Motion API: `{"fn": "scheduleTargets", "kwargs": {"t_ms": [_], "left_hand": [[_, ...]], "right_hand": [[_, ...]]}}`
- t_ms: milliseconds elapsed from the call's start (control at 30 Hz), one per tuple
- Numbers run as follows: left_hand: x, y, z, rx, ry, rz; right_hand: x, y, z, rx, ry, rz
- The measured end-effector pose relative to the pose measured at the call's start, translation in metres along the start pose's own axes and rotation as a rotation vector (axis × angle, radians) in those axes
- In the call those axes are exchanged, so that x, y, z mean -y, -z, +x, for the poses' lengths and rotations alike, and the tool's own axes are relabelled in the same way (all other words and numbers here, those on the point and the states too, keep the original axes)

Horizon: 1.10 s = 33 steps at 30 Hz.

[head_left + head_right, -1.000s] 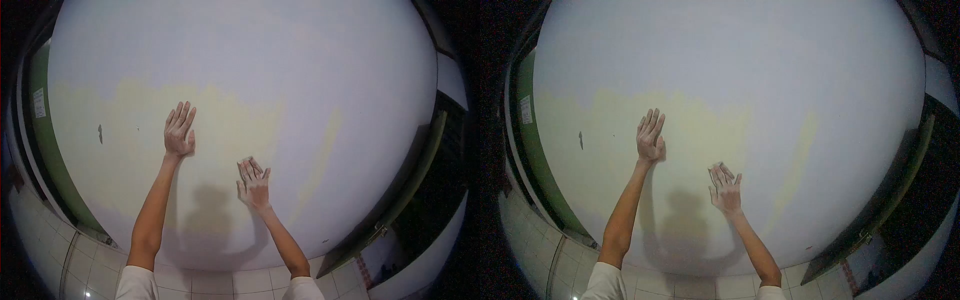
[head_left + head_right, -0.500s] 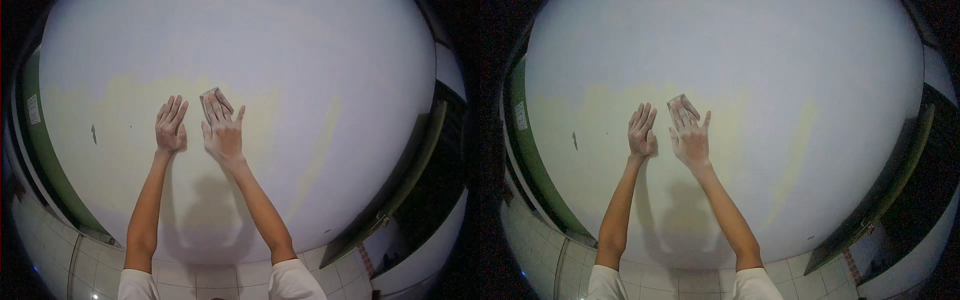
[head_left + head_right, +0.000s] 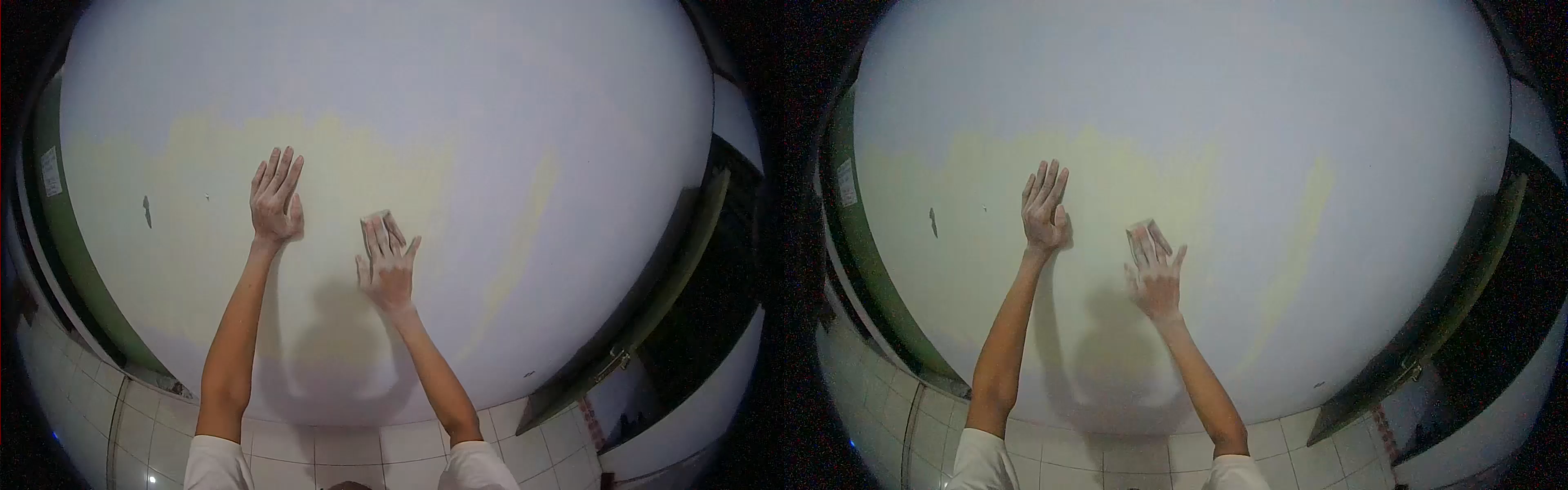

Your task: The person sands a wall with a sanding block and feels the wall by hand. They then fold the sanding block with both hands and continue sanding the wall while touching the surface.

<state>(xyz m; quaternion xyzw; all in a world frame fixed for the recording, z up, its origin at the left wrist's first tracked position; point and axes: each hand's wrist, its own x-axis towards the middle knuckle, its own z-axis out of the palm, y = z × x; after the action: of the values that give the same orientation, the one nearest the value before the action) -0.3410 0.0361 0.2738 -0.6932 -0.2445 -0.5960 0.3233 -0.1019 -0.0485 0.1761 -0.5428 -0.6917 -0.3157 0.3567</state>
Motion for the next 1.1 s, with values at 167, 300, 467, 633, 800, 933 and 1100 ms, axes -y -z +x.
{"fn": "scheduleTargets", "kwargs": {"t_ms": [167,300,467,633,800,933,1100], "left_hand": [[-0.002,0.003,0.001,0.023,0.018,0.014],[0.002,0.004,0.001,0.013,-0.013,-0.016],[0.003,0.002,0.000,0.009,-0.020,-0.013],[0.006,-0.001,-0.002,0.013,-0.018,0.016],[0.000,0.002,0.000,0.018,0.007,0.012],[-0.001,0.001,-0.001,0.015,0.011,0.004],[0.002,-0.001,-0.001,0.020,0.005,0.002]], "right_hand": [[0.032,0.044,0.098,-0.117,0.101,0.070],[0.046,0.049,0.131,-0.252,0.125,0.172],[0.037,0.036,0.097,-0.173,0.072,0.059],[0.033,0.009,0.039,-0.117,0.000,0.062],[0.045,0.008,0.047,-0.097,-0.056,0.064],[0.051,0.024,0.097,-0.194,0.006,0.102],[0.056,0.023,0.093,-0.205,0.002,0.140]]}}
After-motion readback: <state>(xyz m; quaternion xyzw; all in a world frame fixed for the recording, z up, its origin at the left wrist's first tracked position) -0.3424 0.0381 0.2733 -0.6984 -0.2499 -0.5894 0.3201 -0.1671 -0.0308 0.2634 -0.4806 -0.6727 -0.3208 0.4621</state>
